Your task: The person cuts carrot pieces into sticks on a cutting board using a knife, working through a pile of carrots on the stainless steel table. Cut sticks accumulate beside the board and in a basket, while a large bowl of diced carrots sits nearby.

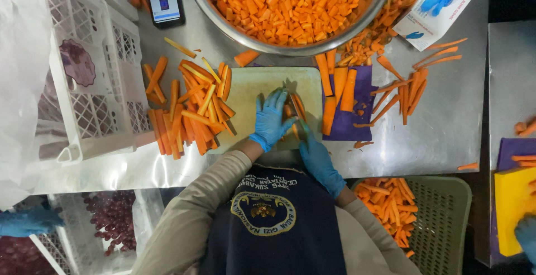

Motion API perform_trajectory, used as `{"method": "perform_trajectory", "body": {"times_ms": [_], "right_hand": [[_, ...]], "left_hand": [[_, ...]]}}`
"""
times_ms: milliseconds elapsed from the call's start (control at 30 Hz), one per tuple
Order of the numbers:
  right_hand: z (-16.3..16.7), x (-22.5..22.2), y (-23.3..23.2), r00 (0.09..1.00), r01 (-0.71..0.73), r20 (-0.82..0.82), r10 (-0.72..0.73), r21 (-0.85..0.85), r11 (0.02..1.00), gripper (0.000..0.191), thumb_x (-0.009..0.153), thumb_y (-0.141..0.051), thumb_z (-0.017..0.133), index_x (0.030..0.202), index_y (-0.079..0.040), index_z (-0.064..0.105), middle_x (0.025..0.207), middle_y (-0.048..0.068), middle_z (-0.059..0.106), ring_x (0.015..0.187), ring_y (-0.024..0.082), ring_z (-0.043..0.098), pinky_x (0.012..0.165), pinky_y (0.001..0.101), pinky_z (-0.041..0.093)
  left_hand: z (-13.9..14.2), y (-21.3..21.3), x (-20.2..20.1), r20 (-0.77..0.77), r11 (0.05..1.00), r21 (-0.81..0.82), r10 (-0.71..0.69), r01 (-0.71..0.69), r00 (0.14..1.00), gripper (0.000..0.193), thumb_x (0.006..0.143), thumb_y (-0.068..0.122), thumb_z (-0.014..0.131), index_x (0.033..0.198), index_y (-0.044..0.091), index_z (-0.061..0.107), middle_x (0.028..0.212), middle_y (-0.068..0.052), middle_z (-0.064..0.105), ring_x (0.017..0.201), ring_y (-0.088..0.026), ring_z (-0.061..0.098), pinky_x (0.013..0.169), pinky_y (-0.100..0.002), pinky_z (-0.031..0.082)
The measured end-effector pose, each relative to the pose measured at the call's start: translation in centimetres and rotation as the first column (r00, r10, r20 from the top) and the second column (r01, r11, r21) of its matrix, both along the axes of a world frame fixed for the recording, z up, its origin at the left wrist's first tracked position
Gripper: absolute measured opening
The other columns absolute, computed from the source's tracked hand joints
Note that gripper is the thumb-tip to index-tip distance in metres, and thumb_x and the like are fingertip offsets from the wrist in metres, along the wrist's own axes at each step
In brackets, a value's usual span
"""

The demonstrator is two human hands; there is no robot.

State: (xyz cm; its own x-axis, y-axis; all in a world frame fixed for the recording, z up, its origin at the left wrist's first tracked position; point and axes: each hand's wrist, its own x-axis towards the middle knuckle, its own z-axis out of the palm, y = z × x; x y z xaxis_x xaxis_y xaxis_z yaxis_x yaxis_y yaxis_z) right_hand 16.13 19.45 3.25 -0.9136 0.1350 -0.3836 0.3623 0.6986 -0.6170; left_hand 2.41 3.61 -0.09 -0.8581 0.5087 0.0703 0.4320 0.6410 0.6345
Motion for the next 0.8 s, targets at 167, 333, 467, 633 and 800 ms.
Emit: {"method": "perform_trajectory", "body": {"times_ms": [167, 333, 467, 633, 800], "right_hand": [[-2.6, 0.4, -0.2, 0.995, 0.095, 0.032, -0.091, -0.154, 0.984, 0.066, 0.098, -0.026, 0.052, 0.159, -0.015, 0.03, 0.078, 0.03, 0.068, 0.073, 0.048, 0.068, 0.068, 0.0549, 0.052], [-2.1, 1.2, 2.1, 0.987, 0.154, -0.038, -0.156, -0.04, 0.987, 0.057, 0.102, -0.027, 0.055, 0.156, -0.016, 0.036, 0.082, 0.028, 0.07, 0.074, 0.046, 0.069, 0.064, 0.0541, 0.051], [-0.2, 0.9, 3.6, 0.971, 0.217, -0.076, -0.226, -0.108, 0.97, 0.064, 0.101, -0.024, 0.052, 0.161, -0.021, 0.03, 0.079, 0.029, 0.069, 0.071, 0.045, 0.07, 0.063, 0.0522, 0.052], [0.8, 0.5, 4.2, 0.98, 0.117, -0.158, -0.125, -0.058, 0.991, 0.066, 0.1, -0.021, 0.054, 0.161, -0.023, 0.03, 0.083, 0.029, 0.068, 0.071, 0.046, 0.069, 0.064, 0.0528, 0.052], [0.0, 0.7, 3.6, 0.993, 0.028, -0.114, -0.012, 0.143, 0.989, 0.064, 0.098, -0.022, 0.056, 0.158, -0.023, 0.034, 0.078, 0.028, 0.067, 0.069, 0.048, 0.066, 0.062, 0.0569, 0.05]], "left_hand": [[0.1, -1.4, -0.1, -0.064, 0.985, -0.163, 0.05, -0.06, 0.997, 0.095, 0.082, 0.048, 0.076, 0.156, 0.008, 0.033, 0.164, -0.011, 0.032, 0.151, -0.033, 0.027, 0.117, -0.069, 0.009], [0.4, -1.1, -0.1, -0.105, 0.963, -0.225, -0.177, 0.15, 0.979, 0.053, 0.091, 0.034, 0.068, 0.14, 0.017, 0.055, 0.15, -0.008, 0.048, 0.147, -0.031, 0.038, 0.123, -0.064, 0.016], [0.3, -0.1, -0.2, -0.283, 0.906, -0.271, -0.398, 0.326, 0.873, 0.043, 0.088, 0.03, 0.064, 0.129, 0.016, 0.066, 0.14, -0.007, 0.061, 0.14, -0.028, 0.048, 0.124, -0.059, 0.022], [0.5, -0.8, -0.7, -0.244, 0.903, -0.245, -0.411, 0.354, 0.878, 0.046, 0.088, 0.038, 0.064, 0.126, 0.013, 0.066, 0.134, -0.011, 0.061, 0.135, -0.032, 0.05, 0.121, -0.059, 0.023], [0.6, -2.4, -1.0, -0.213, 0.911, -0.267, -0.373, 0.313, 0.903, 0.045, 0.087, 0.033, 0.065, 0.128, 0.014, 0.065, 0.136, -0.009, 0.06, 0.135, -0.03, 0.051, 0.125, -0.058, 0.023]]}}
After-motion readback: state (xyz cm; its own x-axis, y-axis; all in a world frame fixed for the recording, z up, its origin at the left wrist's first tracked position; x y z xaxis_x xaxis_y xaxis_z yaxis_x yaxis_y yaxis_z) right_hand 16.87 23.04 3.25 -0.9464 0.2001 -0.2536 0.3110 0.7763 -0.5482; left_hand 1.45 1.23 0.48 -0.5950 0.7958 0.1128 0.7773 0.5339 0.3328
